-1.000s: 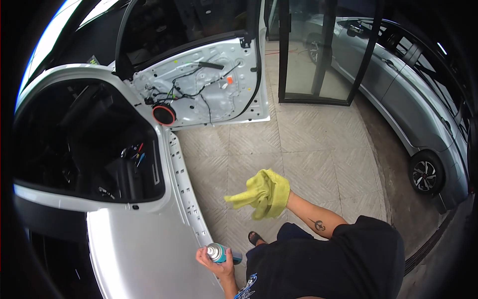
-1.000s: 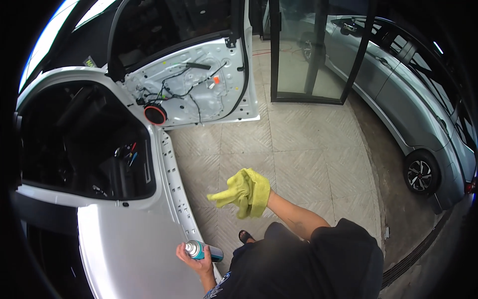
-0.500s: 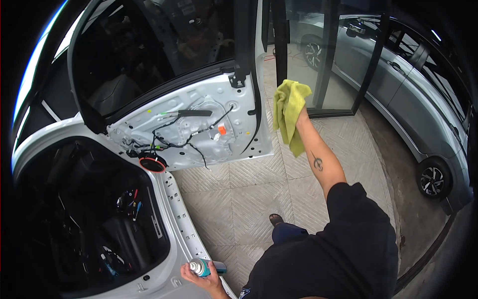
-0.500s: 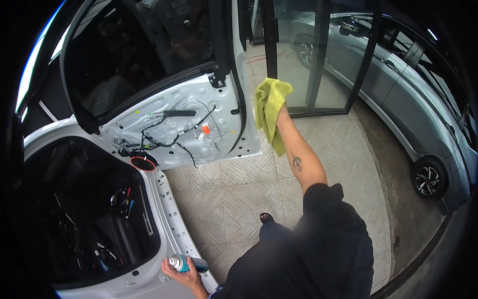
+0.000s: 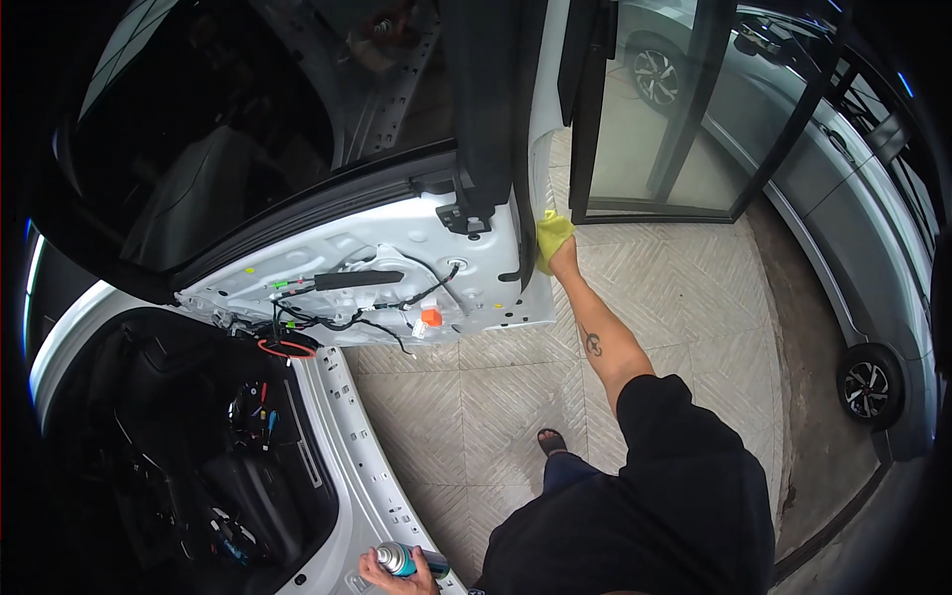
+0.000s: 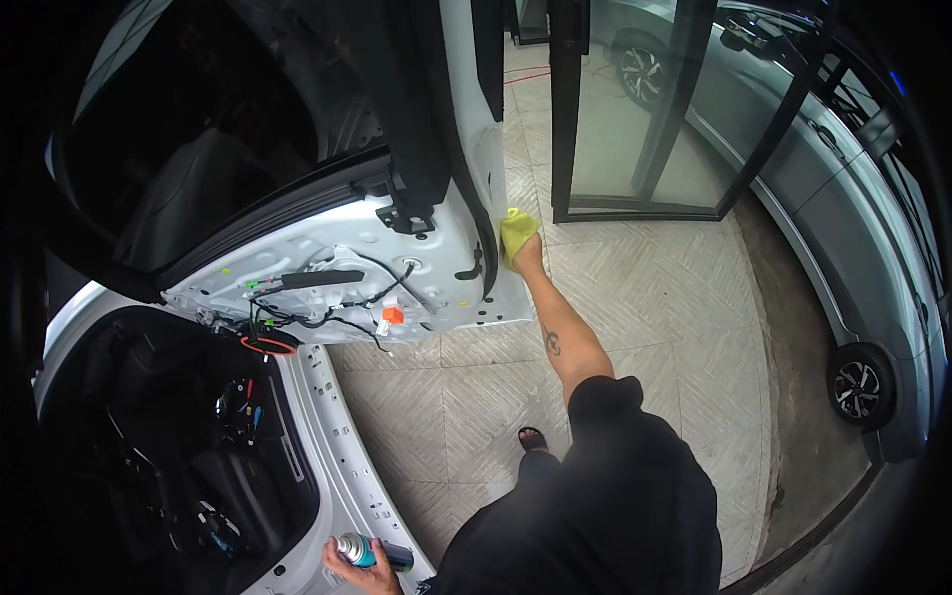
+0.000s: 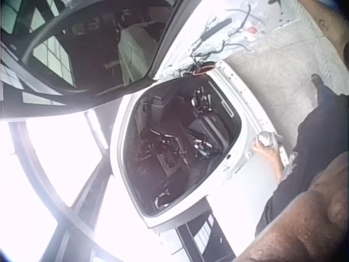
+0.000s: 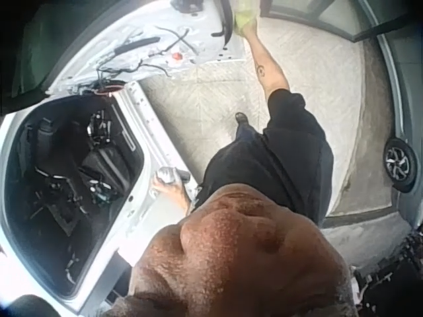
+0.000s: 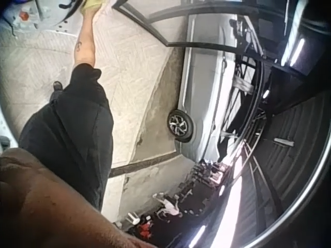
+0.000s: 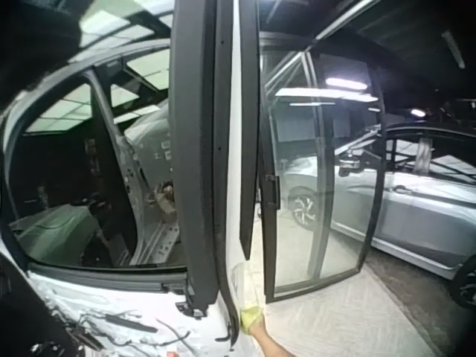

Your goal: Cleaning the interior door frame and the area around the exterior door handle of a white SUV using a spray and a microfiber cloth.

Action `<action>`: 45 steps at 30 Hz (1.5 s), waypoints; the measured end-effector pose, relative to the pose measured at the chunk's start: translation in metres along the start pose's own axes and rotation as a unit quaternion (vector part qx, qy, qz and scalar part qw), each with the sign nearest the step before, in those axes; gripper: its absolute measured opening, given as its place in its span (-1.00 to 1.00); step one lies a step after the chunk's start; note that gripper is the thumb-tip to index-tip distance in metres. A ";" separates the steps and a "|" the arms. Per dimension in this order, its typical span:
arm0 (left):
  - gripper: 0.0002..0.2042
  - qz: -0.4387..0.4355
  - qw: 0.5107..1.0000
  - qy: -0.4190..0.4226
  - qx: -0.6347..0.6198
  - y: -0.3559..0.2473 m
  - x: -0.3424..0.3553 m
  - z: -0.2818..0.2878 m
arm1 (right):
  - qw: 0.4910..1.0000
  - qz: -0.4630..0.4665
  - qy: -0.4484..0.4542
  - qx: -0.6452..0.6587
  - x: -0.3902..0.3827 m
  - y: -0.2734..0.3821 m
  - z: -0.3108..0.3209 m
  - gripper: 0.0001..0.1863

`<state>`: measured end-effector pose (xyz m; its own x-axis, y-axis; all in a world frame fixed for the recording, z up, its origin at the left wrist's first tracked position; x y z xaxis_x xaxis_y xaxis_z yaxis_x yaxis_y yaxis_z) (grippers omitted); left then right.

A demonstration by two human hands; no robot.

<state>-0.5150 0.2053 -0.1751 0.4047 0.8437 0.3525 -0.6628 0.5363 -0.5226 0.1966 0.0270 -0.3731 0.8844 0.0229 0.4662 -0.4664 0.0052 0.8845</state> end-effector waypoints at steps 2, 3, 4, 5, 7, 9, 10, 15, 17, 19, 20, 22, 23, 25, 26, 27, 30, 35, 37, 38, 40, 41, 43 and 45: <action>-0.22 0.000 1.000 0.010 0.020 -0.008 0.009 -0.002 | 0.999 0.007 -0.025 -0.030 0.005 0.018 0.004 -0.75; -0.22 -0.002 0.999 0.016 0.048 -0.011 0.013 -0.003 | 0.998 0.042 -0.040 0.024 0.013 0.033 0.003 -0.75; -0.23 -0.002 0.997 0.019 0.074 -0.013 0.016 -0.004 | 0.995 0.038 -0.055 0.067 0.024 0.040 0.001 -0.74; -0.22 0.000 0.998 0.020 0.060 -0.013 0.018 -0.005 | 0.988 0.068 -0.059 0.124 0.030 0.052 0.001 -0.73; -0.21 -0.024 0.999 0.007 0.047 -0.017 0.020 -0.005 | 0.995 0.068 -0.036 -0.069 0.040 0.060 -0.004 -0.72; -0.19 -0.051 0.998 -0.029 0.033 -0.018 0.021 -0.004 | 0.981 0.132 -0.035 -0.136 0.040 0.071 -0.003 -0.64; -0.19 -0.060 0.997 -0.040 0.014 -0.018 0.021 -0.006 | 0.979 0.144 -0.034 -0.138 0.039 0.069 -0.002 -0.63; -0.23 -0.079 0.991 -0.107 -0.027 -0.014 0.017 0.003 | 0.980 0.096 0.050 -0.168 0.031 0.031 -0.006 -0.59; -0.22 -0.090 0.985 -0.148 -0.023 -0.017 0.014 0.016 | 0.978 0.125 0.030 -0.166 0.050 0.038 0.001 -0.61; -0.22 -0.071 0.985 -0.154 -0.027 -0.013 0.013 0.025 | 0.986 0.132 0.022 -0.102 0.085 0.046 0.003 -0.60; -0.23 -0.066 0.987 -0.144 -0.023 -0.013 0.012 0.027 | 0.969 0.187 -0.023 -0.160 0.101 0.062 0.020 -0.60; -0.22 -0.053 0.992 -0.112 -0.002 -0.012 0.016 0.027 | 0.966 0.242 -0.047 -0.080 0.138 0.077 0.030 -0.66; -0.22 -0.032 0.995 -0.097 -0.003 -0.010 0.018 0.026 | 0.948 0.306 -0.038 -0.078 0.147 0.086 0.027 -0.68; -0.22 -0.030 0.994 -0.101 -0.004 -0.011 0.022 0.028 | 0.934 0.337 0.011 -0.119 0.156 0.079 0.011 -0.67; -0.22 -0.030 0.994 -0.106 0.002 -0.012 0.023 0.028 | 0.938 0.325 0.012 -0.115 0.156 0.068 0.010 -0.63; -0.22 -0.017 0.995 -0.100 0.002 -0.011 0.025 0.026 | 0.945 0.306 0.005 -0.114 0.144 0.050 0.010 -0.60; -0.22 -0.012 0.993 -0.110 -0.042 -0.009 0.026 0.024 | 0.957 0.270 0.032 -0.096 0.083 -0.004 0.006 -0.45; -0.24 0.000 0.996 -0.086 -0.021 0.003 0.023 0.017 | 0.965 0.196 0.064 -0.164 -0.008 -0.100 0.004 -0.51; -0.26 -0.009 0.993 -0.119 -0.002 0.013 0.021 0.026 | 0.986 0.064 0.041 -0.152 -0.013 -0.144 0.004 -0.54; -0.26 -0.011 0.991 -0.135 -0.003 0.020 0.020 0.032 | 0.991 0.020 0.058 -0.116 -0.016 -0.157 0.002 -0.55; -0.26 0.020 0.989 -0.149 -0.011 0.041 0.017 0.038 | 0.998 0.012 0.010 -0.064 -0.032 -0.157 0.003 -0.57; -0.26 0.017 0.986 -0.168 -0.007 0.051 0.015 0.043 | 0.996 -0.078 -0.022 0.030 -0.044 -0.168 0.009 -0.58; -0.25 0.055 0.980 -0.190 -0.013 0.080 0.013 0.050 | 0.928 -0.297 -0.116 0.192 -0.085 -0.185 0.009 -0.59; -0.25 0.088 0.974 -0.209 -0.013 0.111 0.011 0.057 | 0.871 -0.355 0.027 0.340 -0.128 -0.145 -0.025 -0.55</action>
<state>-0.6203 0.2728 -0.1849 -0.0080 0.8428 0.5382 -0.6805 0.3898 -0.6205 0.1502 0.0480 -0.5617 0.9350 0.3017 -0.1862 0.3311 -0.5551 0.7630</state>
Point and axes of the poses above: each hand's wrist, its own x-axis towards the middle knuckle, its own z-axis out of the back of the hand, y = z × x, the point moved 10 cm from there along x, towards the middle knuckle, and after that the axes turned 7 degrees about z, right-handed, at the moved point
